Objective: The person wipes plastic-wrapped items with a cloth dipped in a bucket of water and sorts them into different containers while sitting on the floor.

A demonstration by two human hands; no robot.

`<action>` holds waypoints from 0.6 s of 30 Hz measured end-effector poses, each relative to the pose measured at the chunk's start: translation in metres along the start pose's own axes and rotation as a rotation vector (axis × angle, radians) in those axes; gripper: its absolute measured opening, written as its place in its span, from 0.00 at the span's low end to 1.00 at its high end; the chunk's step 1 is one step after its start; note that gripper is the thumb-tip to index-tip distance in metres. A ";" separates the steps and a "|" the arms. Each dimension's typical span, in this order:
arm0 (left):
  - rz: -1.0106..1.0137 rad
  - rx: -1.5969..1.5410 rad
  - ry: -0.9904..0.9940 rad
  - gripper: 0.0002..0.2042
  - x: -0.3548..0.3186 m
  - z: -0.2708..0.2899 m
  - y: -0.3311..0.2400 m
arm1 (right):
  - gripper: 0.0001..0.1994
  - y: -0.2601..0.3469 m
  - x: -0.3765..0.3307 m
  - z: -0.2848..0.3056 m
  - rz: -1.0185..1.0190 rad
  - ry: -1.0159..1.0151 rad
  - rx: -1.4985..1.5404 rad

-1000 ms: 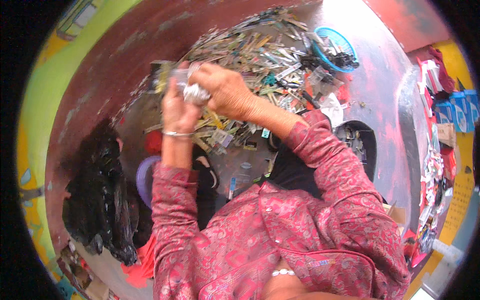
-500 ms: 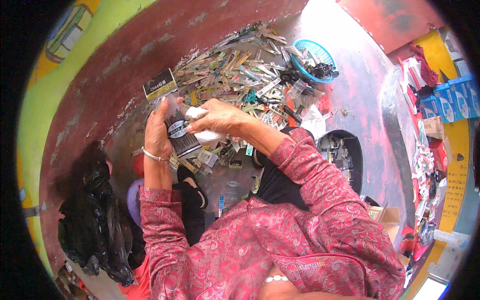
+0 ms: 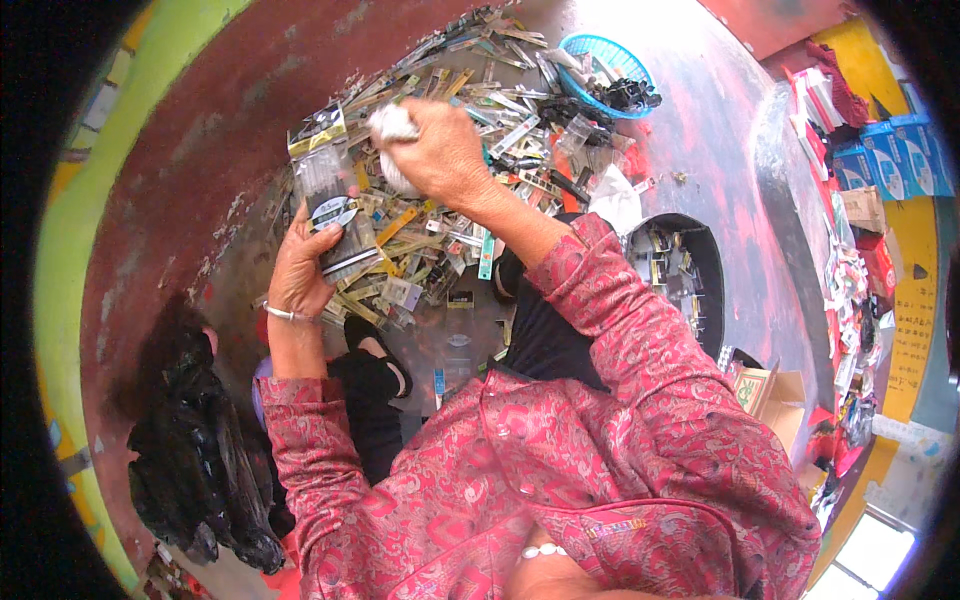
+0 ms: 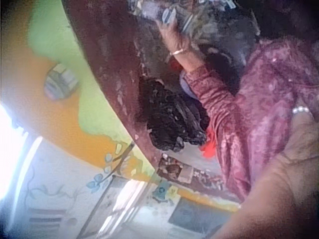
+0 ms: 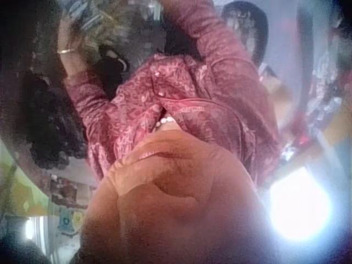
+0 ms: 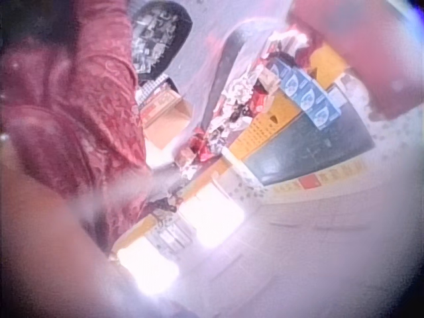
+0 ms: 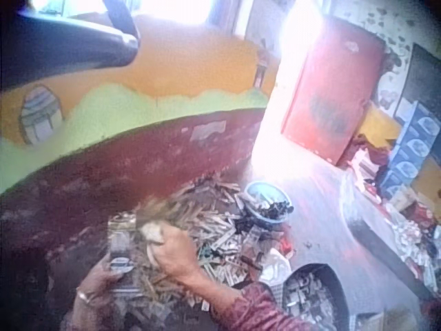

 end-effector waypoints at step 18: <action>-0.039 -0.043 0.144 0.40 -0.022 -0.023 0.000 | 0.04 -0.002 0.031 0.067 0.196 -0.383 0.431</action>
Point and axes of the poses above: each hand's wrist, its own x-axis towards the middle knuckle, its own z-axis out of the back of the hand, y = z × x, the point moved 8 cm from there along x, towards the middle knuckle, and after that the axes turned 12 degrees about x, right-handed, at the moved point
